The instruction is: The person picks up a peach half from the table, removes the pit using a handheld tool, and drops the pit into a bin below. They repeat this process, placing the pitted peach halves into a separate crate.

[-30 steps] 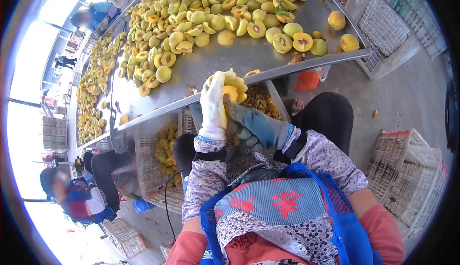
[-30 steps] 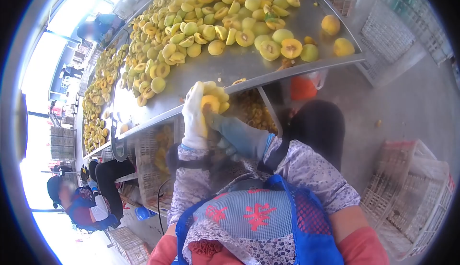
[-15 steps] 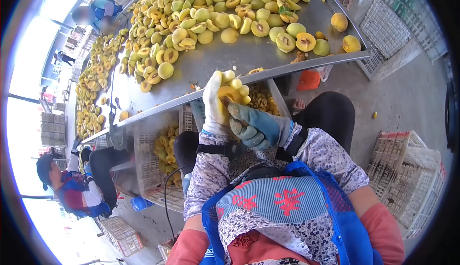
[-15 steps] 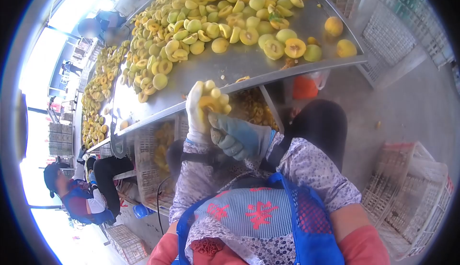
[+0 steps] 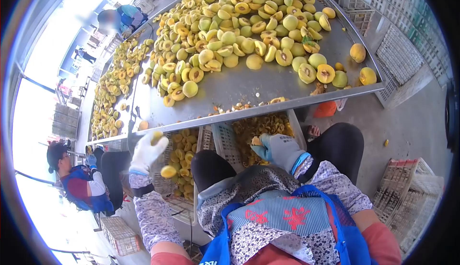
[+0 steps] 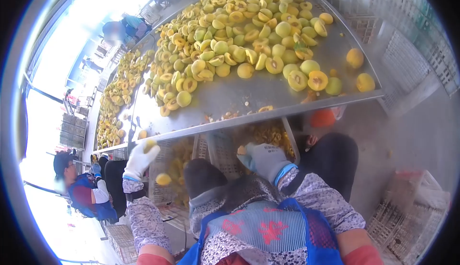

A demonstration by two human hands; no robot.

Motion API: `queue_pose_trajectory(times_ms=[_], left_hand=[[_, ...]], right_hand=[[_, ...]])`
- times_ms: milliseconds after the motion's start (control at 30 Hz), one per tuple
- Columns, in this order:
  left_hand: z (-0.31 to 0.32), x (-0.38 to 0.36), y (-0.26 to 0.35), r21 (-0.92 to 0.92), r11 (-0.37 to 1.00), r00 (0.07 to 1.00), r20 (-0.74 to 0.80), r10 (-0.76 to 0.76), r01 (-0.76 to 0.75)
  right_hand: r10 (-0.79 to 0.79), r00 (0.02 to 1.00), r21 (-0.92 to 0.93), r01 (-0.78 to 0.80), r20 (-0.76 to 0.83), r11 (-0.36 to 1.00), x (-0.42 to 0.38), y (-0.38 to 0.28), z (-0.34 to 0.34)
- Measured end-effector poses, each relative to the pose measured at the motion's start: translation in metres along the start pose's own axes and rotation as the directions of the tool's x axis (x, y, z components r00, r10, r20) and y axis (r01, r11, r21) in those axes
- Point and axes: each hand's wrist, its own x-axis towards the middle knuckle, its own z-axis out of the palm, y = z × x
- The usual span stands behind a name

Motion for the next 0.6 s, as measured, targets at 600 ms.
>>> queue_pose_trajectory(times_ms=[600], left_hand=[[0.105,0.45,0.175,0.025,0.998,0.998,-0.032,0.05,-0.05]], right_hand=[[0.24,0.965,0.871,-0.203,0.102,0.448,0.032,-0.004,-0.079]])
